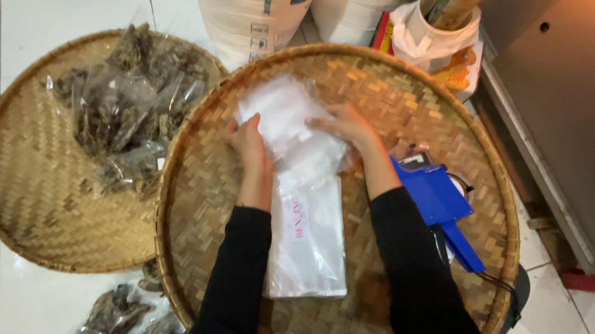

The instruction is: The person sits on the floor and uses a handheld bag-tape sealer to seal the open ends of clear plastic bags holding white packaged items. They feed each bag's edge into the sealer, press the tape down, and set the sealed bags on a woven bamboo tray.

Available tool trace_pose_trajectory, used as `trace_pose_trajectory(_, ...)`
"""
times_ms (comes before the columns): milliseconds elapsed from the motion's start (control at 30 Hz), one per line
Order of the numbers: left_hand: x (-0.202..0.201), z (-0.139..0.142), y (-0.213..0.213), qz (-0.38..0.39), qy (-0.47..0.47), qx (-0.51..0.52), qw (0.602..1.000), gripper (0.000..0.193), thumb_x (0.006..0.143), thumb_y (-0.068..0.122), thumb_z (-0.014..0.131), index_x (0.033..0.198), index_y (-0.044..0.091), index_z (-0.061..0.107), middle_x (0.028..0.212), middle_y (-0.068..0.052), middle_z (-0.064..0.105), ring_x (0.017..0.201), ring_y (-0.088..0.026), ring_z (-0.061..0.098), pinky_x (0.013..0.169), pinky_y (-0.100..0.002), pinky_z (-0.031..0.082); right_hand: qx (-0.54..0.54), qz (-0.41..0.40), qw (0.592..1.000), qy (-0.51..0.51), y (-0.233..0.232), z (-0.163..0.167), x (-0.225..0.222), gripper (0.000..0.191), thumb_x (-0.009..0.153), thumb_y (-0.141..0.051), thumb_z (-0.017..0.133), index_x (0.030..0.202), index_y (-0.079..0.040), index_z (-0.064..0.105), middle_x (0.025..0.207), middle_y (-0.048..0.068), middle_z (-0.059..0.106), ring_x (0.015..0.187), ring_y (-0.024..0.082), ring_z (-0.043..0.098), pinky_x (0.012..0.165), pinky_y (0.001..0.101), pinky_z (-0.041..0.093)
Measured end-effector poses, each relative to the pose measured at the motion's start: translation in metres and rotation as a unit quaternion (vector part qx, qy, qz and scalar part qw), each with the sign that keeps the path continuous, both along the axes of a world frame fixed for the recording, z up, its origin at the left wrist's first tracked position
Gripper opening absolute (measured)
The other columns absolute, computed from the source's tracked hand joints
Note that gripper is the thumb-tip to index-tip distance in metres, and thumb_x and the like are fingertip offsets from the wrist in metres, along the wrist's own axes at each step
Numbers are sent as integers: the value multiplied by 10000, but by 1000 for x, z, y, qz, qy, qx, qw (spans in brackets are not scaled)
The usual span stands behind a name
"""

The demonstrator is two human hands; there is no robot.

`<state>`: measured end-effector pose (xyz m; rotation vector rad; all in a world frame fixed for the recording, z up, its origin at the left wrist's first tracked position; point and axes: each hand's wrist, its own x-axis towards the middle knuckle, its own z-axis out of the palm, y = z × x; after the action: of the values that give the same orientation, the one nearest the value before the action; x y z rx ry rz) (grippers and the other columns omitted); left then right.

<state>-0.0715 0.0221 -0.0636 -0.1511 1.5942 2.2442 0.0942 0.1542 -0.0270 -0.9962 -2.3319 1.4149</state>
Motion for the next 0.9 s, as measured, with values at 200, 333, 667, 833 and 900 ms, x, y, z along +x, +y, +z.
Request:
trace_pose_trajectory(200, -17, 5, -13, -145, 32, 93, 985, 302, 944, 208, 717, 1167, 73, 563, 978, -59, 602, 786, -137, 547, 635, -265, 432, -158, -94, 971, 155, -2, -5, 29, 288, 813, -200, 821, 1042, -28, 784, 932, 40, 770, 824, 129, 698, 771, 303, 566)
trace_pose_trajectory(333, -23, 2, -12, -78, 282, 94, 952, 241, 1077, 258, 704, 1188, 73, 595, 1076, -14, 619, 927, -108, 589, 789, -257, 511, -100, -149, 961, 210, 10, -3, 77, 232, 904, -142, 838, 1053, 23, 775, 972, 47, 735, 864, 102, 649, 788, 280, 532)
trace_pose_trajectory(667, 16, 53, -25, -446, 299, 11, 844, 561, 852, 252, 854, 1291, -36, 660, 1172, -94, 733, 1037, -174, 684, 910, -327, 567, 33, -38, 962, 268, -43, 31, 93, 435, 958, -170, 760, 1331, 0, 613, 1174, 20, 712, 1050, 87, 654, 935, 281, 543)
trace_pose_trajectory(833, 29, 83, -35, -560, 358, -10, 747, 431, 855, 245, 830, 1169, -32, 727, 1098, -75, 770, 983, -157, 690, 877, -322, 576, 51, -93, 984, 144, -55, 39, 87, 432, 949, -206, 779, 1285, -6, 595, 1087, 61, 734, 926, 103, 668, 797, 303, 544)
trace_pose_trajectory(900, 35, 87, -32, -539, 285, 49, 791, 426, 872, 251, 802, 1196, -12, 718, 1104, -47, 767, 991, -126, 701, 884, -300, 585, 55, -33, 968, 242, -50, 41, 90, 412, 995, -189, 746, 1333, -20, 582, 1212, 53, 678, 1050, 86, 643, 903, 293, 540)
